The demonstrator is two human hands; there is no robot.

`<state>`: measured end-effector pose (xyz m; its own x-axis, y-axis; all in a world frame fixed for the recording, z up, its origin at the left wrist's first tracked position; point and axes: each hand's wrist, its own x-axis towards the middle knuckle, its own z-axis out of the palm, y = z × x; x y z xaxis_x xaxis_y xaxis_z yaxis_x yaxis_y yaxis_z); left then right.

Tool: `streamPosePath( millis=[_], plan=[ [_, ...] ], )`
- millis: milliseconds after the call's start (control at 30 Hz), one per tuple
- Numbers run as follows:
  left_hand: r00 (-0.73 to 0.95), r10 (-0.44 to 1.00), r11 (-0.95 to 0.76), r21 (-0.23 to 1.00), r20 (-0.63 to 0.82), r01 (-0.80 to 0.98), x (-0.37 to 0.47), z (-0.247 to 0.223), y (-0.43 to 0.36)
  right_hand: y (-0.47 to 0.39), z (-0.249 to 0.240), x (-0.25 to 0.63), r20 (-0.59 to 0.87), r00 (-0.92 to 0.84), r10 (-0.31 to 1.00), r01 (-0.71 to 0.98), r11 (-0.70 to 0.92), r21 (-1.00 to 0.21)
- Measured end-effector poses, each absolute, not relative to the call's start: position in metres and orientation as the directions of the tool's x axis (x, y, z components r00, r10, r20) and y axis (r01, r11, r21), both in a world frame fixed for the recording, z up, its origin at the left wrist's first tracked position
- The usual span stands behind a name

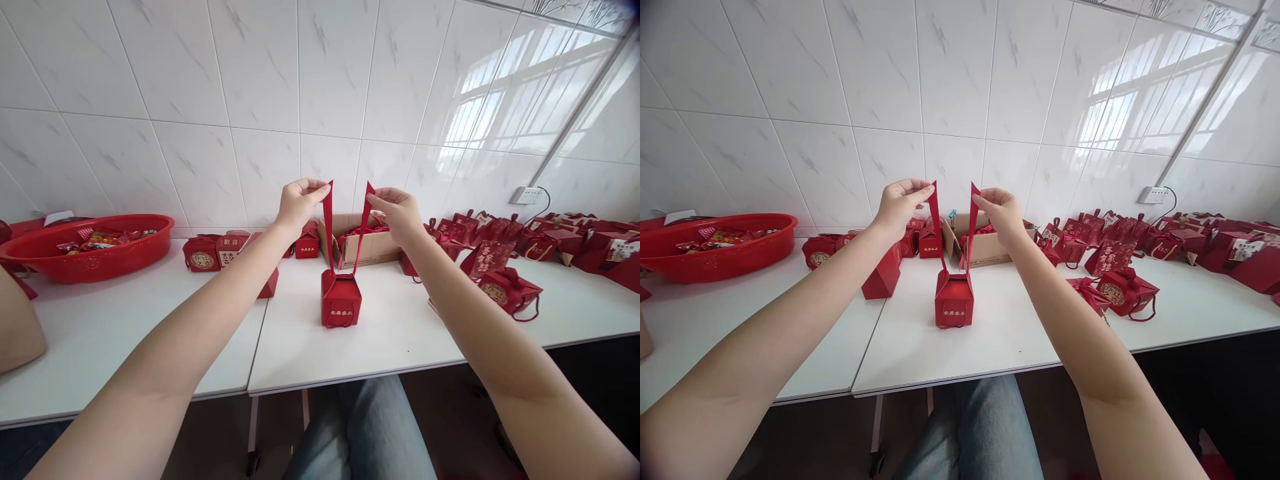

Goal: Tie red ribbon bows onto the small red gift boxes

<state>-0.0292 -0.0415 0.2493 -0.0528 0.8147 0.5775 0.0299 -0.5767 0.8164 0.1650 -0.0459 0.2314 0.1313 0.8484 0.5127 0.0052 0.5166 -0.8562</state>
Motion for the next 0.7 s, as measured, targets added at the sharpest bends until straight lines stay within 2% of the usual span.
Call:
streamPosePath(
  millis=[233, 533, 700],
  plan=[
    [-0.014, 0.808, -0.587, 0.806, 0.590, 0.077, -0.020, 0.255, -0.042, -0.046, 0.232, 0.160, 0.492, 0.059, 0.869, -0.089, 0.495, -0.864],
    [0.127, 0.771, -0.636, 0.761, 0.624, 0.124, -0.007, 0.258, -0.037, -0.049, 0.243, 0.151, 0.468, -0.019, 0.883, 0.025, 0.469, -0.883],
    [0.214, 0.731, -0.682, 0.702, 0.648, 0.204, -0.001, 0.258, -0.033, -0.047, 0.243, 0.152, 0.472, -0.153, 0.868, -0.012, 0.476, -0.879]
  ],
)
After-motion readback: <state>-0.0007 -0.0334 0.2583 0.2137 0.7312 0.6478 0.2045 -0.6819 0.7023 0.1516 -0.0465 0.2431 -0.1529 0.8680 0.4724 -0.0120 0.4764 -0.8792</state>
